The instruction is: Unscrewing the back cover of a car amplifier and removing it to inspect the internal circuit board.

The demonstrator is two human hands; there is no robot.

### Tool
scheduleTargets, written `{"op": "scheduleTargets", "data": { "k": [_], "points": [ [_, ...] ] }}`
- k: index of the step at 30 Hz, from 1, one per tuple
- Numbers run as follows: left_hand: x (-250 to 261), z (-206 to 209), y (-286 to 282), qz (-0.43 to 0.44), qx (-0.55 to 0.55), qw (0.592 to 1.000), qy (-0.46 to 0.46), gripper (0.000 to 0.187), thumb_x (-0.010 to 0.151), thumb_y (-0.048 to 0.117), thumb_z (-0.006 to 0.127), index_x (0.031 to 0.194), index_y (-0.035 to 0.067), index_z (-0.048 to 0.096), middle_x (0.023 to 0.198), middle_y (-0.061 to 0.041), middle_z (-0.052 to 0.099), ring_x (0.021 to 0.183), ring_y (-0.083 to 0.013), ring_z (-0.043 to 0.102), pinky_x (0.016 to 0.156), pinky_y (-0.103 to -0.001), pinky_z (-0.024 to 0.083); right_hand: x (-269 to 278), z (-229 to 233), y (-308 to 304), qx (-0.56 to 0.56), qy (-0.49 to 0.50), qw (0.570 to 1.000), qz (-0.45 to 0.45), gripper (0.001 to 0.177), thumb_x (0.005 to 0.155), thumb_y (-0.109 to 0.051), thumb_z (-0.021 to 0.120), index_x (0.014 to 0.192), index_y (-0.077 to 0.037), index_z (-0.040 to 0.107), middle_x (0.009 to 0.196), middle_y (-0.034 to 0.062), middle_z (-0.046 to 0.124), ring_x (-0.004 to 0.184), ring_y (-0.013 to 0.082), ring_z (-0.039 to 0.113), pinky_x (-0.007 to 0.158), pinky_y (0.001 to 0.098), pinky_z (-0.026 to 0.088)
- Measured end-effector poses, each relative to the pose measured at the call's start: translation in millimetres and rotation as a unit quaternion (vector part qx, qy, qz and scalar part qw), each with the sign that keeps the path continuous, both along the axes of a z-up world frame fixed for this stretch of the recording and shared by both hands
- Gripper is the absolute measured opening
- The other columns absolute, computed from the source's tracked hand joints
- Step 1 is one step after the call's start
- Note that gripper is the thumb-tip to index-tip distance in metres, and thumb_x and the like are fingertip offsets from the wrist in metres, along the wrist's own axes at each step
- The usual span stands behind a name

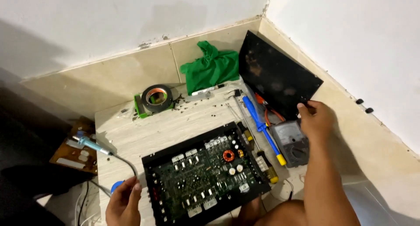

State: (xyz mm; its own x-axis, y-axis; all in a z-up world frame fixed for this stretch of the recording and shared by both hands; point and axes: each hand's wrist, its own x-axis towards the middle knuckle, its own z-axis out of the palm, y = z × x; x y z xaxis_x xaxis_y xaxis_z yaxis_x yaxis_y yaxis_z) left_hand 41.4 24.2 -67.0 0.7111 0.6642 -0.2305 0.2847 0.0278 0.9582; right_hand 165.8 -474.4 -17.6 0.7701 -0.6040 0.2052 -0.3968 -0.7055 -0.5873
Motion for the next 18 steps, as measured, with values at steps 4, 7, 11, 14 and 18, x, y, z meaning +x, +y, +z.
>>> {"op": "scheduleTargets", "data": {
  "k": [4,7,11,14,18],
  "points": [
    [-1.6,-37.0,24.6,-0.082,0.077,0.993,-0.027,0.037,0.092,0.018,0.07,0.124,0.0,0.071,0.117,-0.015,0.076,0.108,-0.02,0.07,0.098,-0.032,0.053,-10.5,-7.7,-29.3,-0.089,-0.014,0.992,0.088,0.039,0.096,-0.046,0.073,0.105,-0.009,0.08,0.094,0.0148,0.077,0.092,0.0346,0.072,0.079,0.0468,0.05],
    [-8.1,-29.3,23.4,-0.115,0.066,0.991,-0.025,0.034,0.093,0.022,0.069,0.123,0.006,0.072,0.111,-0.008,0.076,0.099,-0.0154,0.069,0.091,-0.029,0.052,-31.3,32.1,10.8,0.034,0.004,0.994,0.105,0.021,0.094,-0.026,0.077,0.112,-0.016,0.08,0.104,0.0049,0.077,0.094,0.0216,0.069,0.086,0.0372,0.049],
    [-23.1,-26.7,22.1,-0.187,0.148,0.971,0.003,0.039,0.092,0.036,0.067,0.125,0.015,0.072,0.113,-0.002,0.075,0.092,-0.0162,0.07,0.082,-0.035,0.055,-65.1,3.3,45.3,0.144,-0.075,0.978,0.128,0.015,0.106,-0.023,0.067,0.104,-0.01,0.074,0.082,0.0054,0.072,0.05,0.0151,0.058,0.05,0.0275,0.045],
    [-27.3,-40.9,20.7,-0.205,0.151,0.967,-0.028,0.039,0.093,0.034,0.068,0.126,0.014,0.07,0.117,-0.005,0.072,0.094,-0.0191,0.071,0.079,-0.036,0.057,-91.7,-49.2,56.8,0.062,-0.077,0.979,0.176,0.025,0.11,-0.031,0.064,0.103,-0.01,0.075,0.081,0.0049,0.073,0.064,0.0163,0.064,0.063,0.0318,0.047],
    [-37.6,-30.6,11.0,-0.22,0.168,0.961,0.001,0.043,0.094,0.033,0.069,0.132,0.012,0.065,0.123,-0.008,0.069,0.096,-0.022,0.071,0.078,-0.041,0.057,-115.0,-88.6,67.7,-0.017,-0.038,0.975,0.218,0.034,0.103,-0.041,0.071,0.112,-0.009,0.079,0.094,0.0095,0.076,0.088,0.0255,0.07,0.08,0.0392,0.05]
  ]
}}
